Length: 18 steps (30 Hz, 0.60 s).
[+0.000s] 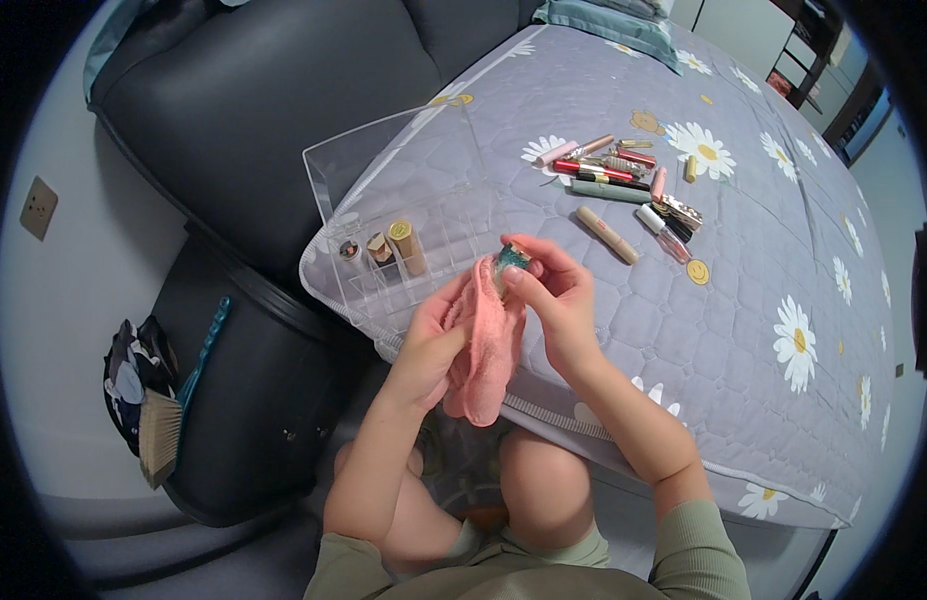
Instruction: The person wipes several lipstick tubes and cosmetic containers with a cloth and places them into a clear plastic organizer.
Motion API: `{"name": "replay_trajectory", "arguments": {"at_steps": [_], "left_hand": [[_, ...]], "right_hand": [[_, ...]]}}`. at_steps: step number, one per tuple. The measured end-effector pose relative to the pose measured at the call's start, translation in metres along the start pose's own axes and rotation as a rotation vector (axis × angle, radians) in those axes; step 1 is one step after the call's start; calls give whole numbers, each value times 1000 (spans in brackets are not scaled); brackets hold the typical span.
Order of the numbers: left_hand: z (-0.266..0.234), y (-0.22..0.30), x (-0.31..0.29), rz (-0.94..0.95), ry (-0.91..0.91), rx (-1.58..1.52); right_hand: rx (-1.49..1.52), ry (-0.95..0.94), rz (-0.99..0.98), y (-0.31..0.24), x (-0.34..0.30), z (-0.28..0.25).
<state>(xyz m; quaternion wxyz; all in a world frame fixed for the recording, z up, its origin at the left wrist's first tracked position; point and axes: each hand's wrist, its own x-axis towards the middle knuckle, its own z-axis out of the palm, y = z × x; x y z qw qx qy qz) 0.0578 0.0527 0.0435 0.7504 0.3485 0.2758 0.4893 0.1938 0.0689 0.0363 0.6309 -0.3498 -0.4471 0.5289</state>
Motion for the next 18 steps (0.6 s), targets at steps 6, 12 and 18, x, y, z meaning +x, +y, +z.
{"name": "replay_trajectory", "arguments": {"at_steps": [6,12,18], "left_hand": [[2,-8,4,164,68,200],[1,-11,1,238,186,423],[0,-10,0,199,206,261]], "right_hand": [[-16,35,-70,5,0,0],[-8,14,-74,8,1,1],[-62,-18,-93,9,-2,3]]}}
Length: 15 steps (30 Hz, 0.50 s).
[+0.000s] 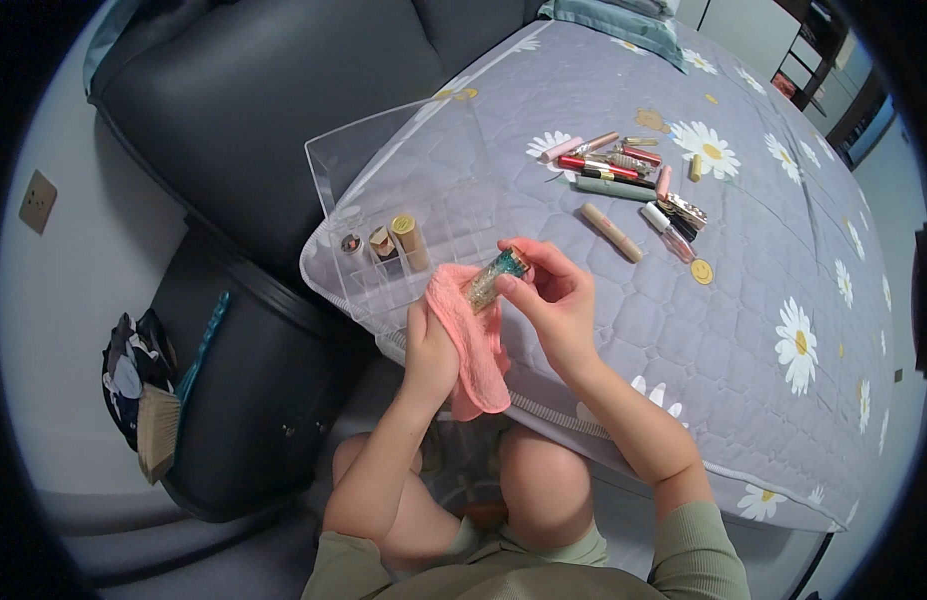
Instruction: The person wipes several lipstick tubes and cosmetic containers with a cloth and places them into a clear plastic organizer.
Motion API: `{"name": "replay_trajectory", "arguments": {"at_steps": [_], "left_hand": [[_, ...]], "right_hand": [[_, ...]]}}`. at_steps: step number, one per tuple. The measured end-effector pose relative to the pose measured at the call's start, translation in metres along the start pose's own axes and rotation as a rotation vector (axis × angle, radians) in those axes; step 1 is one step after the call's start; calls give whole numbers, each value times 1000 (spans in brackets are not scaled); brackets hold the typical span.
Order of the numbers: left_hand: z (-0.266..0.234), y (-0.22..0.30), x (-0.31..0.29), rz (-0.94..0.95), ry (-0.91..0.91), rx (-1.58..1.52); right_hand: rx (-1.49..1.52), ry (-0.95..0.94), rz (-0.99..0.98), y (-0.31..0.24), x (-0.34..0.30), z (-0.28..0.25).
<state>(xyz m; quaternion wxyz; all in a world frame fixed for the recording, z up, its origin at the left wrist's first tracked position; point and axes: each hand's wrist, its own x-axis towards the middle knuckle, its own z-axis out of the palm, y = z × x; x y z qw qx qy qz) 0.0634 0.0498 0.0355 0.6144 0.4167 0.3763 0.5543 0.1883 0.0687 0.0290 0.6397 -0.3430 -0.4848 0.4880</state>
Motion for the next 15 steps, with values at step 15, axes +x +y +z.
{"name": "replay_trajectory", "arguments": {"at_steps": [15], "left_hand": [[-10,2,1,181,224,-142]], "right_hand": [[-430,-193,-571,-4,-7,2]]}}
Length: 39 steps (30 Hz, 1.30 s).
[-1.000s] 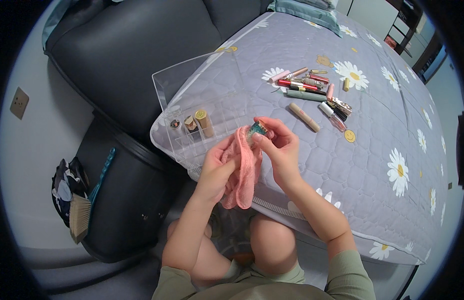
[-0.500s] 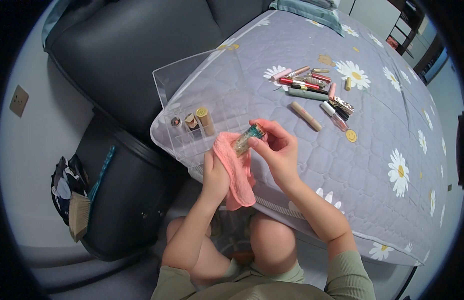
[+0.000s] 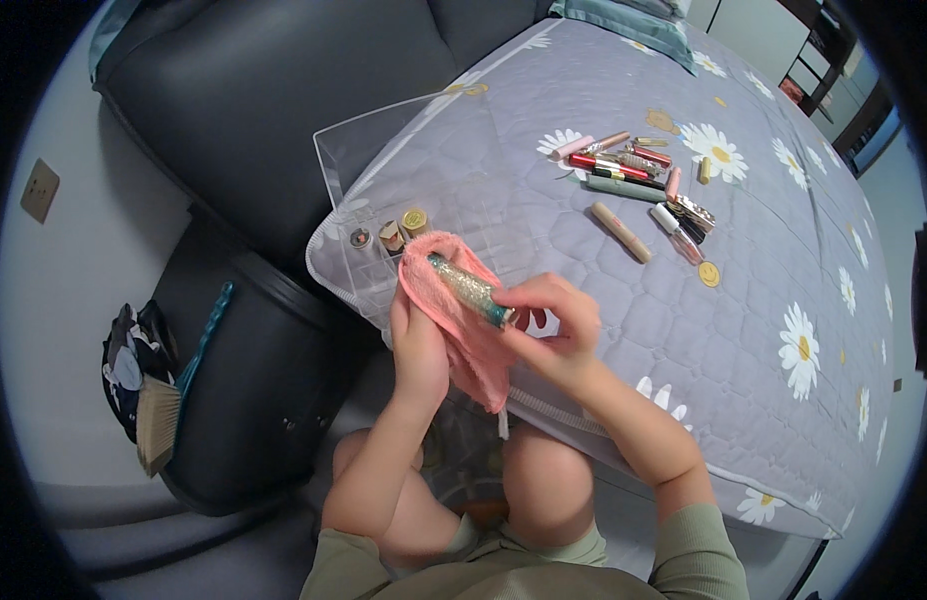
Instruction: The person wipes several lipstick tubes and cosmetic containers with a cloth and places them into a clear plastic organizer.
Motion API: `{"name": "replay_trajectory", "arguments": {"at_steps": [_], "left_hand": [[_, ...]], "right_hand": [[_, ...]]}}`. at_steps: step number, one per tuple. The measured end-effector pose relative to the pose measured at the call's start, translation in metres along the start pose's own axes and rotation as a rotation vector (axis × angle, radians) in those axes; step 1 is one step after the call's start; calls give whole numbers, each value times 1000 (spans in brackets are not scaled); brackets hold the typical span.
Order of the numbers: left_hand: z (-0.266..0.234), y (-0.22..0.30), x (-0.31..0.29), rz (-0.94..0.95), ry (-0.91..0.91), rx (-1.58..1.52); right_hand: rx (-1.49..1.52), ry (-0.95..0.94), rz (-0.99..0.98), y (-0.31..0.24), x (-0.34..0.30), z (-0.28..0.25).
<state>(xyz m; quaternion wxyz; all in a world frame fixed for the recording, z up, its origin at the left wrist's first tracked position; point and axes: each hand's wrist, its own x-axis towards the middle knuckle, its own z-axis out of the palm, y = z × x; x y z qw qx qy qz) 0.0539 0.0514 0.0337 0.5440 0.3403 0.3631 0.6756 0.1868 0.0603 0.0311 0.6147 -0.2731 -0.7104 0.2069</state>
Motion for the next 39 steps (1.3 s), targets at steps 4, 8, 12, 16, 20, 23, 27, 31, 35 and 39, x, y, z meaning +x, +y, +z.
{"name": "replay_trajectory", "arguments": {"at_steps": [4,8,12,16,20,23,27,31,35,39], "left_hand": [[-4,2,-3,288,53,338],[-5,5,-4,350,102,286],[-1,6,-5,378,152,220],[1,8,-4,315,190,169],[3,7,-6,258,186,151],[5,6,-8,162,159,119],[1,8,-10,63,66,97],[-4,8,-21,-122,-58,44],[-13,12,-23,-298,-159,-28],[-23,19,-21,-373,-152,-71]], "right_hand": [[-17,14,-83,0,-2,-2],[6,49,-99,3,-7,0],[19,94,-227,8,-13,6],[-95,126,-328,8,-11,7],[-268,91,-512,9,-8,-3],[-359,44,-592,3,-3,-9],[-420,20,-588,-3,-2,-15],[-428,137,-384,4,-1,-19],[-393,188,-126,8,0,-12],[-400,118,-101,5,2,-3]]}}
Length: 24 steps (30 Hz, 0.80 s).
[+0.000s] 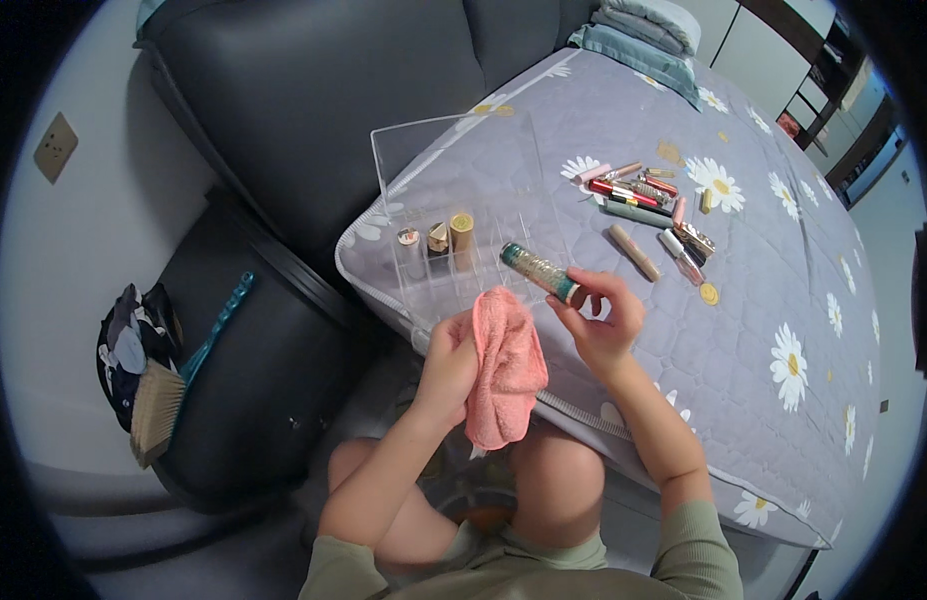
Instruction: The person wipes several lipstick tubes and cosmetic containers with a cloth and places them into a clear plastic organizer.
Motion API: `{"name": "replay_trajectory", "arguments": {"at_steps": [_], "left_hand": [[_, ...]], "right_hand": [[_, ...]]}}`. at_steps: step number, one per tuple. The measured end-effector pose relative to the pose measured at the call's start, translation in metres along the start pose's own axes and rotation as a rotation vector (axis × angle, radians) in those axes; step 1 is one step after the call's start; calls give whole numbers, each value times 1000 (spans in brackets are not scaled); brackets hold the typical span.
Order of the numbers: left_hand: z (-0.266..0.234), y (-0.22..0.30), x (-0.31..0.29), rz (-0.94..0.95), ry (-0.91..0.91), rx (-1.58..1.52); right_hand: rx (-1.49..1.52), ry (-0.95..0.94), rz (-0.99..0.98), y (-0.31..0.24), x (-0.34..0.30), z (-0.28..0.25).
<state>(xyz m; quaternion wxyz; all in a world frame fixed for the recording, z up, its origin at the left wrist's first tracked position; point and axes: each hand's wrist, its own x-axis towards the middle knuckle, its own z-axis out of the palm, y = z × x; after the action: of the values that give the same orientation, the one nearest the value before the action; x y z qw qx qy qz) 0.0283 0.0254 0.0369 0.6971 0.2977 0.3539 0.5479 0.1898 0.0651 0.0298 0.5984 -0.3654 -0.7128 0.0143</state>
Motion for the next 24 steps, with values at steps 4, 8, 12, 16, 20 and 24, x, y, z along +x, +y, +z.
{"name": "replay_trajectory", "arguments": {"at_steps": [4,8,12,16,20,24], "left_hand": [[-8,6,3,-6,30,20],[-9,9,6,-16,28,-8],[-11,2,10,-7,5,28],[-7,-2,14,12,-58,10],[-9,-8,15,-6,-87,-8],[0,-5,12,-29,-56,-5]], "right_hand": [[-30,-67,48,-6,5,7],[-40,-86,158,-5,14,10],[0,-107,271,-5,30,14],[-11,-165,286,-4,40,20],[-56,-214,212,-2,49,29],[-96,-290,246,0,55,34]]}}
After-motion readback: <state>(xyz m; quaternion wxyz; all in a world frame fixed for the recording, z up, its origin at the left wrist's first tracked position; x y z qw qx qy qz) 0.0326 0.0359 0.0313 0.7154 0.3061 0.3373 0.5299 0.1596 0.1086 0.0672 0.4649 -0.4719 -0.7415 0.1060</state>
